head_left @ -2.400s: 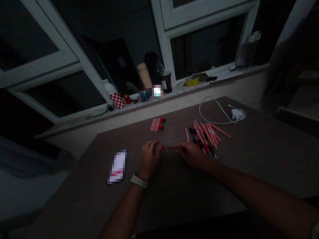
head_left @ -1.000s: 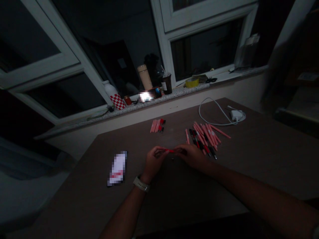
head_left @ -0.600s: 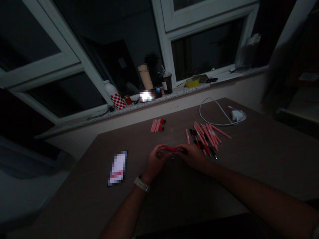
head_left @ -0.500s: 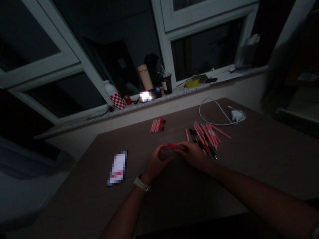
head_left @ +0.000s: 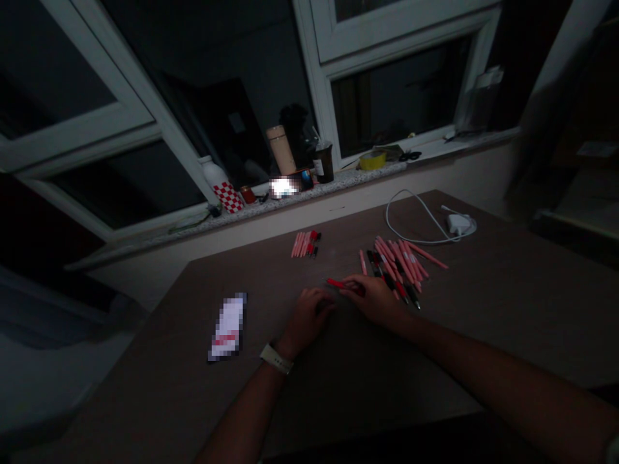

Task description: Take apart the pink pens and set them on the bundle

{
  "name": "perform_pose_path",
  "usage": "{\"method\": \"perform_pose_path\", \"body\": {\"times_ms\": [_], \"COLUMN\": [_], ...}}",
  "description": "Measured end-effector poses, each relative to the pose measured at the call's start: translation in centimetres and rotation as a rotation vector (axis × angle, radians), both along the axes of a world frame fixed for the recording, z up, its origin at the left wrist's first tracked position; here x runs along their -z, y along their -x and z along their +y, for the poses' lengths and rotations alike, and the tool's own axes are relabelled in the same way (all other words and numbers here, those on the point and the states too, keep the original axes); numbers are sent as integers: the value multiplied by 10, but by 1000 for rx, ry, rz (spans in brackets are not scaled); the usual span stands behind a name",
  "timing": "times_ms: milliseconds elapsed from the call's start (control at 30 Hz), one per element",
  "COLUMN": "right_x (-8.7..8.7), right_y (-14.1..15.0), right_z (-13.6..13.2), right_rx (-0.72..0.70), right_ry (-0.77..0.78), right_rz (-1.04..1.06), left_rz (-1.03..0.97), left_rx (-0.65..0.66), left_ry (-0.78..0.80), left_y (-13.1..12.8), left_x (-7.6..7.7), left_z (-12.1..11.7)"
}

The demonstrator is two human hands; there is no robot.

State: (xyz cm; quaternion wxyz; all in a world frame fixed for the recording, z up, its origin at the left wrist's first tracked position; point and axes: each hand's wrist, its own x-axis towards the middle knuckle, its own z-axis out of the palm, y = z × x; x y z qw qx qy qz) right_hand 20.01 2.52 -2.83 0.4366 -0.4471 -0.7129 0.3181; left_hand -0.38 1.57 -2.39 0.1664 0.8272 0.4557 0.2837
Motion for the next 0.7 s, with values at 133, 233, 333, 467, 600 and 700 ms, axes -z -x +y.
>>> {"method": "perform_pose_path", "body": {"times_ms": [133, 233, 333, 467, 600, 700], "right_x": [0, -1, 0, 4, 3, 1], "right_y": [-1, -2, -2, -3, -3, -3], "right_z": [-1, -2, -2, -1, -2, -3], "right_rx": [-4, -6, -15, -18, -9, -9], "right_ry": [5, -19, -45, -50, -57, -51], "right_rz": [-79, -127, -132, -146, -145, -155], "left_rz": [-198, -344, -407, -424, -423, -405], "left_rx": [-133, -209, -272, -288, -278, -272], "left_ry": [76, 121, 125, 142, 158, 143], "left_y": [1, 1, 0, -1, -1, 0], "left_x": [-2, -5, -8, -11, -11, -10], "left_z": [2, 4, 4, 2, 2, 2]}}
